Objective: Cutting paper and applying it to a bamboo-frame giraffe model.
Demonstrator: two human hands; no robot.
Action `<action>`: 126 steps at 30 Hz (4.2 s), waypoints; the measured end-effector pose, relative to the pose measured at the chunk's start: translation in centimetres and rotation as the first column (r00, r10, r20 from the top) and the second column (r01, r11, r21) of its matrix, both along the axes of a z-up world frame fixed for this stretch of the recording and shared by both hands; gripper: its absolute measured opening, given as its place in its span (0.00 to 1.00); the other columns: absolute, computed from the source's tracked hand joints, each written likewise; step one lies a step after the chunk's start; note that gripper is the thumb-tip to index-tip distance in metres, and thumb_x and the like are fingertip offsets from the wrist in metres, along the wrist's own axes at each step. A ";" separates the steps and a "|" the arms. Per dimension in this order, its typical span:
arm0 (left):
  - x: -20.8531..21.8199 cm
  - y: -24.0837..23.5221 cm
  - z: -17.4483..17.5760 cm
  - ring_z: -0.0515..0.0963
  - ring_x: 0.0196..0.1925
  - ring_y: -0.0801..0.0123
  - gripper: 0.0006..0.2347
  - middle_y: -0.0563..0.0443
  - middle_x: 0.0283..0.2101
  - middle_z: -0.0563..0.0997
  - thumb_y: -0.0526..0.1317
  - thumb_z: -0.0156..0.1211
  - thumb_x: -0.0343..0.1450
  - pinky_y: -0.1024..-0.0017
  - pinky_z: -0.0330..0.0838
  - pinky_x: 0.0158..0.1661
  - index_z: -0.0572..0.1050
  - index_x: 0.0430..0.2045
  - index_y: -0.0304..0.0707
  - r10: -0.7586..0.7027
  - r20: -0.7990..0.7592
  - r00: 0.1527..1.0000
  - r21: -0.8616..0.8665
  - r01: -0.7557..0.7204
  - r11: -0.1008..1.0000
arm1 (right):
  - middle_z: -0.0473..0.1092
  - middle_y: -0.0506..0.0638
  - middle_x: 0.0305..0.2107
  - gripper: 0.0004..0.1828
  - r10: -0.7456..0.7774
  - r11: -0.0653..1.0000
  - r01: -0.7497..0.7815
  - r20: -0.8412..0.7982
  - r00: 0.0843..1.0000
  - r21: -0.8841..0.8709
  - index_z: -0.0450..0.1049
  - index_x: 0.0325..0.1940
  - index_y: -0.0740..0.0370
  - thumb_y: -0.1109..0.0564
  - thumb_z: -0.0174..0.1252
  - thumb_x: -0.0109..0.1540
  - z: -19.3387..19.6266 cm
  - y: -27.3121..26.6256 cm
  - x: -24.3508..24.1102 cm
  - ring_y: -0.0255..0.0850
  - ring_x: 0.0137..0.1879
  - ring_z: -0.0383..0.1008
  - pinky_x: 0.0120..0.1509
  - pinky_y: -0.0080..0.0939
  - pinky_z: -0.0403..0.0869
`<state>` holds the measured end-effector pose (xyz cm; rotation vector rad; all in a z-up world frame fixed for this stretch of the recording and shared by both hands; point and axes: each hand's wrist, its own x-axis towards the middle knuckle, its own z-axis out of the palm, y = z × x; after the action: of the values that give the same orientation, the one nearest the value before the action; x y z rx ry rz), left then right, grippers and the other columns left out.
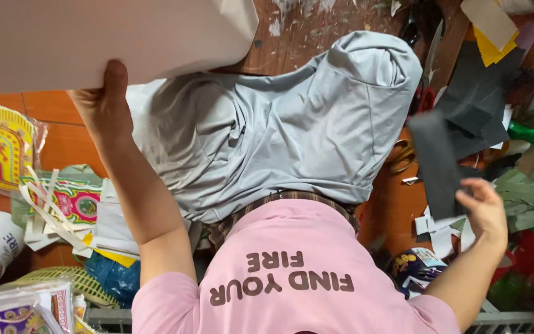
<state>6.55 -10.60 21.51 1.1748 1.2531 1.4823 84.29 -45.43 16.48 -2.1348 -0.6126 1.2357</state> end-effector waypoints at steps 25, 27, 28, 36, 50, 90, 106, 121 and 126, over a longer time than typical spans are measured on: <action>1.7 -7.6 11.9 0.58 0.74 0.51 0.27 0.61 0.64 0.75 0.26 0.65 0.53 0.29 0.32 0.67 0.81 0.45 0.59 -0.613 -0.750 0.248 -0.377 0.601 0.704 | 0.71 0.50 0.60 0.37 0.610 0.613 -0.697 -0.783 0.120 0.371 0.60 0.75 0.65 0.43 0.54 0.66 2.7 39.8 -47.5 0.36 0.60 0.72 0.64 0.40 0.73; 0.8 -9.1 10.2 0.57 0.75 0.49 0.26 0.59 0.65 0.73 0.26 0.64 0.56 0.29 0.30 0.68 0.81 0.47 0.59 -0.607 -0.718 0.341 -0.342 0.587 0.734 | 0.71 0.52 0.57 0.37 0.778 0.455 -0.793 -0.615 0.132 0.406 0.57 0.74 0.66 0.58 0.60 0.63 -0.2 39.1 -47.8 0.36 0.58 0.71 0.62 0.38 0.72; 0.2 -9.7 9.9 0.57 0.75 0.49 0.26 0.59 0.65 0.73 0.26 0.64 0.56 0.29 0.30 0.68 0.81 0.47 0.59 -0.587 -0.730 0.350 -0.330 0.571 0.752 | 0.71 0.52 0.57 0.37 0.791 0.432 -0.799 -0.601 0.114 0.418 0.57 0.74 0.66 0.58 0.60 0.63 0.8 39.0 -48.4 0.36 0.58 0.71 0.62 0.38 0.72; -3.7 -6.0 9.4 0.64 0.73 0.51 0.33 0.48 0.76 0.50 0.43 0.65 0.67 0.48 0.62 0.66 0.53 0.65 0.63 0.203 0.465 0.862 -0.140 -0.155 0.978 | 0.57 0.46 0.68 0.40 0.881 0.474 -0.506 -0.386 0.275 0.721 0.49 0.79 0.57 0.70 0.53 0.64 7.2 44.6 -51.1 0.38 0.66 0.61 0.69 0.38 0.68; -9.5 1.9 12.9 0.64 0.79 0.52 0.38 0.36 0.75 0.66 0.67 0.49 0.76 0.54 0.54 0.79 0.56 0.77 0.40 -0.484 0.182 0.856 0.566 0.311 0.763 | 0.70 0.60 0.50 0.20 0.931 0.327 -0.205 -0.277 0.238 0.923 0.67 0.64 0.73 0.55 0.52 0.73 9.1 57.7 -58.6 0.50 0.57 0.68 0.63 0.48 0.67; -13.3 4.9 -8.5 0.78 0.37 0.75 0.06 0.58 0.33 0.82 0.36 0.67 0.73 0.71 0.73 0.38 0.85 0.34 0.32 0.330 0.171 0.929 -0.240 -0.285 0.928 | 0.81 0.46 0.39 0.12 0.924 0.254 -0.789 0.100 0.368 0.559 0.81 0.50 0.62 0.60 0.66 0.62 3.4 56.9 -62.8 0.36 0.46 0.80 0.52 0.39 0.78; -10.7 4.0 -26.2 0.66 0.69 0.47 0.27 0.37 0.71 0.61 0.47 0.53 0.75 0.42 0.65 0.63 0.57 0.64 0.27 0.545 0.626 0.559 -0.682 0.052 0.730 | 0.75 0.64 0.42 0.30 0.371 0.898 -0.437 -0.610 0.700 0.045 0.65 0.65 0.59 0.38 0.50 0.66 -12.4 51.1 -58.7 0.53 0.38 0.80 0.38 0.51 0.81; -17.7 -9.0 -20.7 0.76 0.43 0.53 0.16 0.40 0.42 0.75 0.33 0.68 0.69 0.61 0.73 0.44 0.74 0.49 0.28 0.647 -0.672 0.360 -0.063 -0.899 0.434 | 0.72 0.57 0.40 0.10 0.529 0.539 -0.719 0.488 0.694 0.438 0.77 0.44 0.71 0.66 0.70 0.61 -16.9 55.1 -55.9 0.43 0.42 0.75 0.47 0.39 0.76; -19.0 -7.7 -19.8 0.76 0.46 0.48 0.08 0.39 0.41 0.75 0.33 0.71 0.66 0.58 0.70 0.48 0.78 0.33 0.30 0.676 -0.708 0.202 0.065 -0.935 0.348 | 0.76 0.50 0.36 0.08 0.516 0.682 -0.650 0.410 0.752 0.335 0.73 0.40 0.65 0.63 0.66 0.61 -14.3 55.4 -58.3 0.40 0.41 0.77 0.49 0.38 0.77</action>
<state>-12.44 -18.30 1.69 0.6542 2.9179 1.3797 26.03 9.93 2.23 -1.7454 -1.6630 0.9337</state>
